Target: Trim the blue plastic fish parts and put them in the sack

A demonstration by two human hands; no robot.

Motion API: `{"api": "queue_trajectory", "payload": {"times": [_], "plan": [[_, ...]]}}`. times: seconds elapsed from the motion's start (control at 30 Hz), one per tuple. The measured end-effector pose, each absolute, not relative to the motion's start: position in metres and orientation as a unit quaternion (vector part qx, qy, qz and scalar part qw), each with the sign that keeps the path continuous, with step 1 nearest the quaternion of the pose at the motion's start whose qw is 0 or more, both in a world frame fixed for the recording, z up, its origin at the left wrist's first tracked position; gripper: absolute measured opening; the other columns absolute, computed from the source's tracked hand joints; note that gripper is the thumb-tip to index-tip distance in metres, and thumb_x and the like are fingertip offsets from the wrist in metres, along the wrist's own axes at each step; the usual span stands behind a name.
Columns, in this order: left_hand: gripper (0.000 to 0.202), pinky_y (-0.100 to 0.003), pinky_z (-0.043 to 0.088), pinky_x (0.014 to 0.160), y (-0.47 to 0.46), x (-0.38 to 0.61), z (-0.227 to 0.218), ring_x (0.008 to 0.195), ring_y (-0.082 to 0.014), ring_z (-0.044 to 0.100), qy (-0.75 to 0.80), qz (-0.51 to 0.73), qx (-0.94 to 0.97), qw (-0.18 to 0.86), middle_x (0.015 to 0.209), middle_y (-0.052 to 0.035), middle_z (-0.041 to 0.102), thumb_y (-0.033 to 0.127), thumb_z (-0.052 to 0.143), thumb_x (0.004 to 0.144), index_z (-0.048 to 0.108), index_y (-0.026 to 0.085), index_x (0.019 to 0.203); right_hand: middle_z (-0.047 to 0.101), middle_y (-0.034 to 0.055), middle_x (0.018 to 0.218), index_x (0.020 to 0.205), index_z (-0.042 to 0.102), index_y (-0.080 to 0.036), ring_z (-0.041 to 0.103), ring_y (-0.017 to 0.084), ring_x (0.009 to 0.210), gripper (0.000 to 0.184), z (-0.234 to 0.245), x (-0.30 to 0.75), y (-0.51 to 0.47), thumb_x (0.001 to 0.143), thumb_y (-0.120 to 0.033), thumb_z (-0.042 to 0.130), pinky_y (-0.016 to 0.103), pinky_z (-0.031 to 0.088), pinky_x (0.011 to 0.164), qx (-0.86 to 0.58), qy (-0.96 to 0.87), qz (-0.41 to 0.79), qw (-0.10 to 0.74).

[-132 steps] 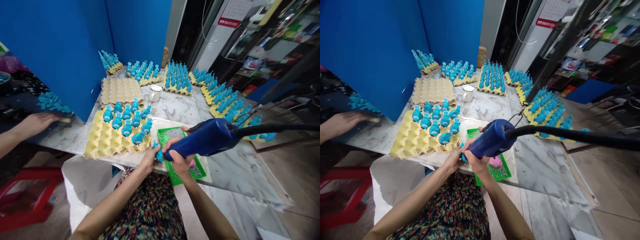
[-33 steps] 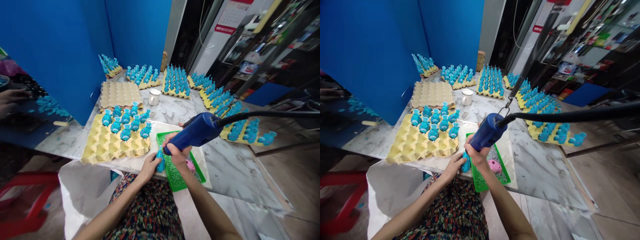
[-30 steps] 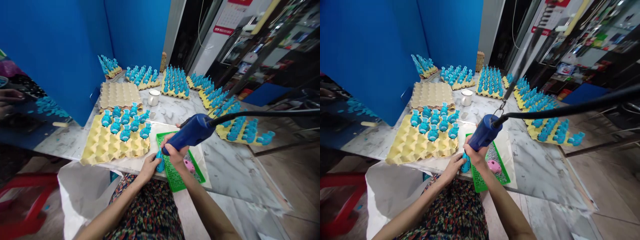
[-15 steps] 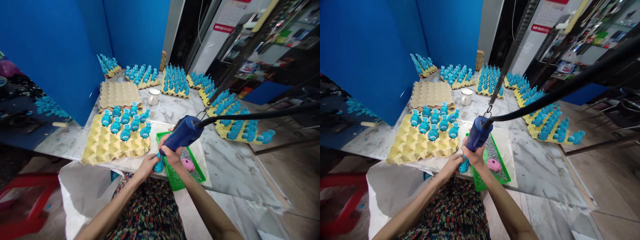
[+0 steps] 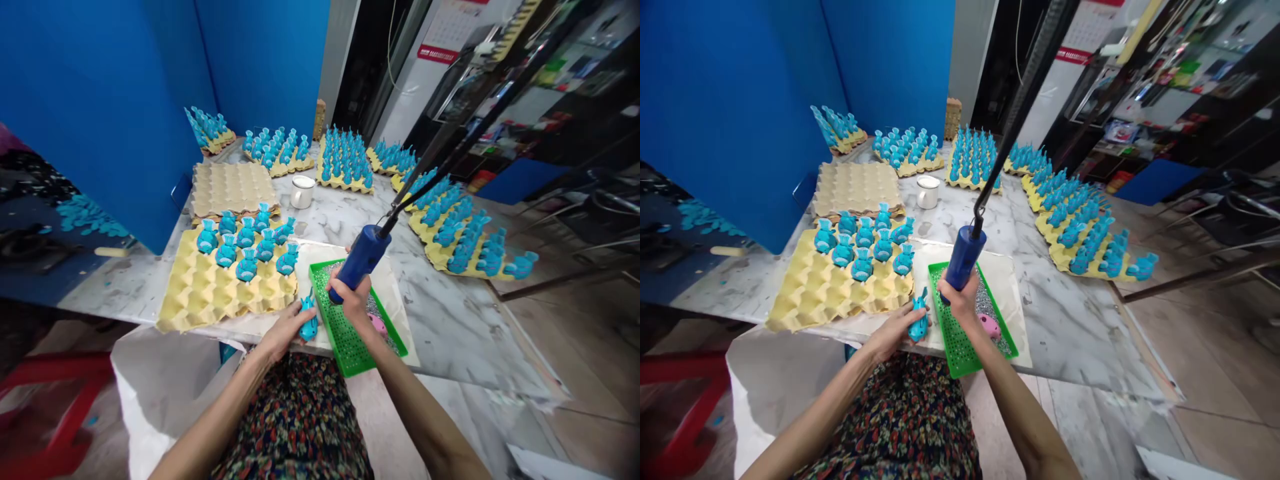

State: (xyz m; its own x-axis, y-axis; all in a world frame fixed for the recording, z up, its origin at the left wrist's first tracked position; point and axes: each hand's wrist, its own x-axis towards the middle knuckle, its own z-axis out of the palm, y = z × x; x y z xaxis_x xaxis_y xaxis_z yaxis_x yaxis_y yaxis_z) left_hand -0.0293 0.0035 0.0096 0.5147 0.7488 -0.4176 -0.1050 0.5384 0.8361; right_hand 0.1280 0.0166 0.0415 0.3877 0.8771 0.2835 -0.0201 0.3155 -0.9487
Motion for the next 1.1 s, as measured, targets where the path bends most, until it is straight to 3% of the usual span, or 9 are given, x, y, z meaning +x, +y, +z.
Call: {"api": "queue_trajectory", "payload": {"times": [0.37,0.57,0.77,0.93,1.0,1.1], "plan": [[0.046,-0.021,0.039,0.043,0.006,-0.025,0.011,0.055,-0.0129,0.06,0.434,0.294,0.357,0.773,0.079,-0.0022,0.066,0.048,0.076,0.065,0.057,0.015,0.092,0.058,-0.0033,0.065,0.073,0.056,-0.021,0.054,0.013,0.051,0.015,0.028,0.125,0.017,0.068,-0.024,0.07,0.028,0.046,0.053,-0.456,-0.448,0.317,0.701],[0.048,-0.021,0.04,0.04,0.006,-0.008,0.002,0.046,-0.0104,0.051,0.449,0.354,0.319,0.756,0.059,0.004,0.056,0.052,0.08,0.057,0.055,0.017,0.079,0.06,-0.0045,0.063,0.076,0.057,-0.021,0.056,0.013,0.054,0.014,0.042,0.123,0.012,0.069,-0.024,0.069,0.028,0.049,0.059,-0.478,-0.448,0.275,0.704],[0.048,-0.02,0.032,0.035,0.008,0.013,0.0,0.043,-0.0092,0.046,0.482,0.413,0.278,0.721,0.054,0.0042,0.054,0.052,0.082,0.054,0.056,0.017,0.075,0.062,-0.0057,0.067,0.099,0.056,-0.025,0.056,0.015,0.056,0.03,0.075,0.114,-0.004,0.071,-0.021,0.067,0.03,0.048,0.058,-0.404,-0.465,0.261,0.743],[0.043,-0.018,0.029,0.038,0.009,0.02,-0.003,0.042,-0.007,0.04,0.483,0.438,0.255,0.714,0.051,0.0065,0.05,0.048,0.08,0.055,0.056,0.017,0.074,0.062,-0.0017,0.07,0.08,0.059,-0.021,0.057,0.016,0.06,0.007,0.074,0.11,-0.017,0.075,-0.023,0.064,0.032,0.049,0.058,-0.387,-0.518,0.266,0.715],[0.042,-0.018,0.029,0.039,0.009,0.021,-0.005,0.042,-0.0064,0.039,0.48,0.444,0.248,0.715,0.051,0.0069,0.049,0.046,0.08,0.054,0.056,0.017,0.073,0.061,-0.0011,0.069,0.074,0.059,-0.02,0.057,0.016,0.06,0.006,0.071,0.11,-0.017,0.076,-0.024,0.064,0.032,0.049,0.058,-0.39,-0.521,0.265,0.711],[0.04,-0.018,0.03,0.041,0.008,0.022,-0.003,0.043,-0.0067,0.04,0.483,0.45,0.243,0.711,0.051,0.0068,0.05,0.043,0.079,0.054,0.057,0.017,0.073,0.061,-0.0028,0.067,0.082,0.058,-0.021,0.056,0.015,0.057,0.01,0.067,0.107,-0.014,0.073,-0.024,0.064,0.031,0.049,0.057,-0.392,-0.504,0.27,0.72]]}}
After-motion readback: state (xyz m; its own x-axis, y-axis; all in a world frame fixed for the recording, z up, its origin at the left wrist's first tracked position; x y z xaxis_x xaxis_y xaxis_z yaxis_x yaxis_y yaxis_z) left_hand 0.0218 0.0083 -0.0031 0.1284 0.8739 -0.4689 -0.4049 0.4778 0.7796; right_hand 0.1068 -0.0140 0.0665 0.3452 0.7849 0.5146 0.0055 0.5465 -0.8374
